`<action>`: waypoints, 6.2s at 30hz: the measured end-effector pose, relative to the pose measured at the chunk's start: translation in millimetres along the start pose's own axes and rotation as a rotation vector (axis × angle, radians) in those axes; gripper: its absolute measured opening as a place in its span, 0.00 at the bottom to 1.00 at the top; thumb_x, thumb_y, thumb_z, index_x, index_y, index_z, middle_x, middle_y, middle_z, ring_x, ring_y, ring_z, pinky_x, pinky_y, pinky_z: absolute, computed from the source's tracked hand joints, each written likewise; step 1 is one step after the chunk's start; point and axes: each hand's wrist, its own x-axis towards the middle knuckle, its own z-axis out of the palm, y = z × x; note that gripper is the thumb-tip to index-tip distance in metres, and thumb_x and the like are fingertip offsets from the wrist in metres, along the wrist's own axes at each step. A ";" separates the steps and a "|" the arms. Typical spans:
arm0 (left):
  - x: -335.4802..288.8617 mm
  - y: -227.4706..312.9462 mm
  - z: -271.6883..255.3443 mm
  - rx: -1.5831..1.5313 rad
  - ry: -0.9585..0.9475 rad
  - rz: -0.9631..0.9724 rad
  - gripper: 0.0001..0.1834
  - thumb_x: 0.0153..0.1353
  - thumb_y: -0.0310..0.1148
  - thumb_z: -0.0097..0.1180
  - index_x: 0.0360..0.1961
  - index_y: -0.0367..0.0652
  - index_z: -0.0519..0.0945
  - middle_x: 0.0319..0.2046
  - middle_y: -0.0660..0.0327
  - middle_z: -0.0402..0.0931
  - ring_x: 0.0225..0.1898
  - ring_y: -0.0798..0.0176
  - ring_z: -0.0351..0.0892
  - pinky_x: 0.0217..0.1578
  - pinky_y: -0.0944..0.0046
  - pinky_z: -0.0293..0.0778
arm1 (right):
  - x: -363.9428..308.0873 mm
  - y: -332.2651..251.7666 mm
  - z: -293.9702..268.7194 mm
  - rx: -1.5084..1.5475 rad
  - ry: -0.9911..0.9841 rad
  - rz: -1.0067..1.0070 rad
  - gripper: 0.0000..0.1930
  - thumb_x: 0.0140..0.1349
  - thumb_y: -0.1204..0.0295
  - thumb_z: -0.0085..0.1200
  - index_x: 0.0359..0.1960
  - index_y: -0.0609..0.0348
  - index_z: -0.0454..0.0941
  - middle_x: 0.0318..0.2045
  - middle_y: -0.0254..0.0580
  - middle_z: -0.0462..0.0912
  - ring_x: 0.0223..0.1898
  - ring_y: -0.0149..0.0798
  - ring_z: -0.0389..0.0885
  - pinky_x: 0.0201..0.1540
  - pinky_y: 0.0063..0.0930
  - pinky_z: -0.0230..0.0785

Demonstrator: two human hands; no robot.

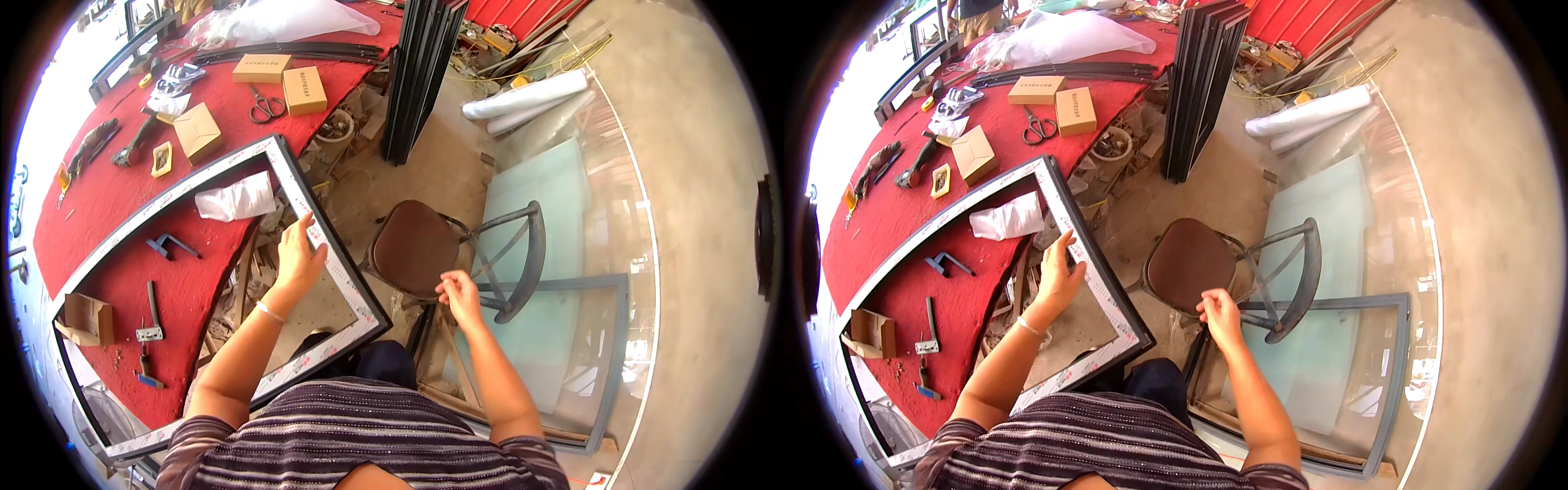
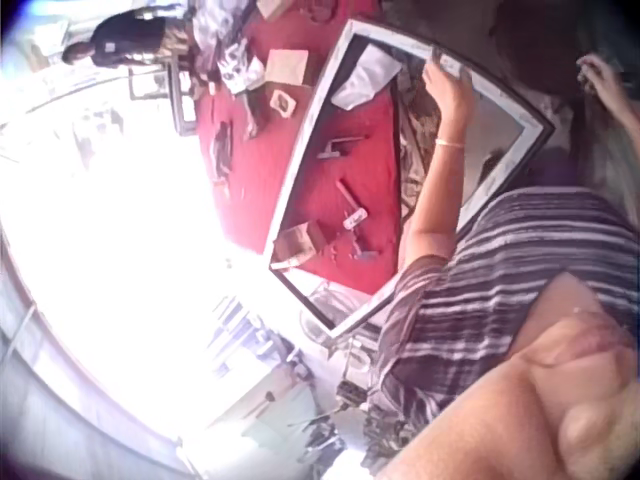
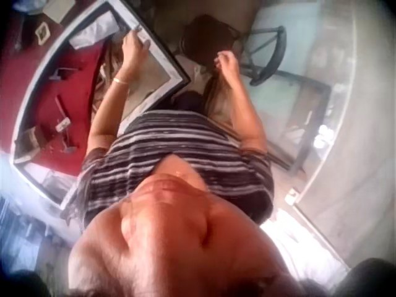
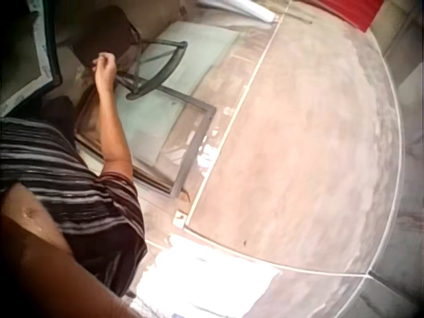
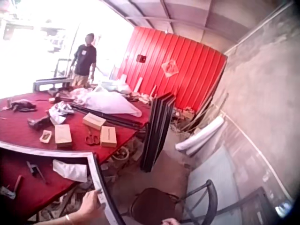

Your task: The person unboxes a handle and mounting hardware, then positions a handle base and uses a screwdriver to secure components onto a metal window frame.

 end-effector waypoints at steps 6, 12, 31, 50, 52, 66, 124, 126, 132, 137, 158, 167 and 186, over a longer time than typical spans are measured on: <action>47.5 5.7 57.0 0.364 -0.104 -0.087 0.43 0.59 0.43 0.56 0.71 0.43 0.50 0.67 0.51 0.57 0.73 0.45 0.41 0.70 0.41 0.34 | 171.6 -81.1 -0.9 -0.343 -0.196 -0.422 0.07 0.65 0.71 0.52 0.40 0.62 0.75 0.28 0.41 0.81 0.30 0.32 0.79 0.36 0.27 0.72; 60.4 9.8 84.1 0.591 0.043 -0.169 0.39 0.57 0.40 0.58 0.67 0.39 0.58 0.65 0.54 0.60 0.72 0.50 0.46 0.70 0.45 0.36 | 385.7 -126.5 34.7 -0.436 -0.145 -0.695 0.10 0.59 0.69 0.53 0.39 0.61 0.77 0.35 0.49 0.83 0.40 0.49 0.82 0.43 0.38 0.73; 78.1 30.0 92.9 0.719 0.029 -0.363 0.37 0.50 0.34 0.63 0.63 0.43 0.64 0.56 0.57 0.71 0.68 0.53 0.58 0.69 0.46 0.45 | 721.6 -116.5 149.2 0.174 -0.313 -0.178 0.32 0.56 0.69 0.55 0.63 0.59 0.61 0.27 0.28 0.69 0.25 0.25 0.70 0.26 0.27 0.73; 70.2 22.9 85.1 0.821 -0.056 -0.442 0.32 0.51 0.41 0.63 0.58 0.48 0.70 0.56 0.66 0.72 0.68 0.60 0.57 0.69 0.50 0.44 | 751.1 -137.0 236.6 0.216 0.135 0.182 0.37 0.50 0.61 0.65 0.62 0.58 0.66 0.58 0.54 0.71 0.51 0.50 0.78 0.49 0.39 0.76; 76.4 25.6 86.1 0.814 -0.057 -0.440 0.32 0.51 0.41 0.63 0.58 0.48 0.70 0.56 0.66 0.72 0.68 0.60 0.57 0.69 0.50 0.44 | 774.2 -124.3 228.3 0.507 -0.021 0.215 0.33 0.57 0.63 0.61 0.63 0.58 0.64 0.63 0.56 0.64 0.61 0.50 0.68 0.58 0.48 0.69; 73.0 26.3 83.7 0.794 -0.042 -0.434 0.32 0.51 0.41 0.63 0.58 0.48 0.70 0.55 0.66 0.72 0.69 0.59 0.54 0.69 0.48 0.43 | 767.8 -161.9 204.7 1.005 -0.054 0.186 0.09 0.63 0.78 0.55 0.42 0.70 0.73 0.35 0.54 0.80 0.30 0.44 0.82 0.37 0.38 0.84; -393.4 123.5 -167.6 -1.517 1.512 -0.096 0.36 0.71 0.60 0.30 0.35 0.32 0.74 0.13 0.68 0.50 0.14 0.72 0.46 0.13 0.72 0.47 | -39.3 -72.7 7.8 0.186 -1.183 -0.739 0.06 0.57 0.83 0.59 0.37 0.65 0.82 0.28 0.39 0.83 0.30 0.28 0.82 0.35 0.20 0.73; -383.0 125.5 -162.0 -1.478 1.498 -0.055 0.35 0.71 0.59 0.31 0.35 0.33 0.73 0.13 0.68 0.50 0.15 0.72 0.47 0.14 0.72 0.47 | -36.7 -65.6 9.5 0.183 -1.160 -0.681 0.06 0.59 0.85 0.56 0.38 0.66 0.81 0.28 0.39 0.83 0.31 0.27 0.82 0.37 0.19 0.74; -378.3 113.6 -149.3 -1.505 1.533 -0.088 0.34 0.70 0.61 0.31 0.36 0.36 0.71 0.12 0.68 0.49 0.15 0.71 0.47 0.13 0.71 0.47 | -26.0 -71.8 10.9 0.180 -1.160 -0.646 0.05 0.62 0.82 0.55 0.38 0.68 0.80 0.30 0.40 0.84 0.33 0.28 0.82 0.39 0.20 0.76; -352.5 114.7 -136.9 -1.655 1.429 0.011 0.30 0.69 0.60 0.33 0.31 0.41 0.68 0.12 0.68 0.49 0.15 0.68 0.52 0.18 0.67 0.59 | -6.8 -79.5 16.8 0.557 -1.104 -0.519 0.18 0.61 0.76 0.61 0.50 0.66 0.71 0.44 0.48 0.80 0.40 0.34 0.81 0.46 0.23 0.73; -175.6 195.3 48.5 -0.862 0.302 -0.397 0.17 0.69 0.37 0.50 0.54 0.38 0.76 0.46 0.60 0.77 0.45 0.70 0.74 0.47 0.67 0.71 | -90.7 -204.5 76.0 -0.145 -1.115 -1.400 0.10 0.61 0.75 0.50 0.45 0.54 0.76 0.30 0.51 0.81 0.30 0.53 0.81 0.33 0.37 0.73; -307.4 76.6 60.4 -1.317 0.931 -1.116 0.30 0.68 0.38 0.51 0.66 0.35 0.59 0.58 0.48 0.67 0.56 0.53 0.72 0.55 0.57 0.72 | 51.5 -92.2 -49.4 -0.615 -0.803 -0.971 0.08 0.64 0.73 0.52 0.42 0.53 0.82 0.21 0.38 0.77 0.24 0.36 0.77 0.31 0.29 0.69; -266.3 36.5 83.9 -1.634 1.015 -0.921 0.48 0.62 0.59 0.51 0.64 0.24 0.51 0.61 0.42 0.60 0.63 0.42 0.61 0.68 0.45 0.54 | 129.1 35.0 -89.4 -0.961 -0.750 -1.075 0.06 0.59 0.66 0.56 0.37 0.47 0.81 0.29 0.36 0.79 0.35 0.45 0.79 0.38 0.40 0.72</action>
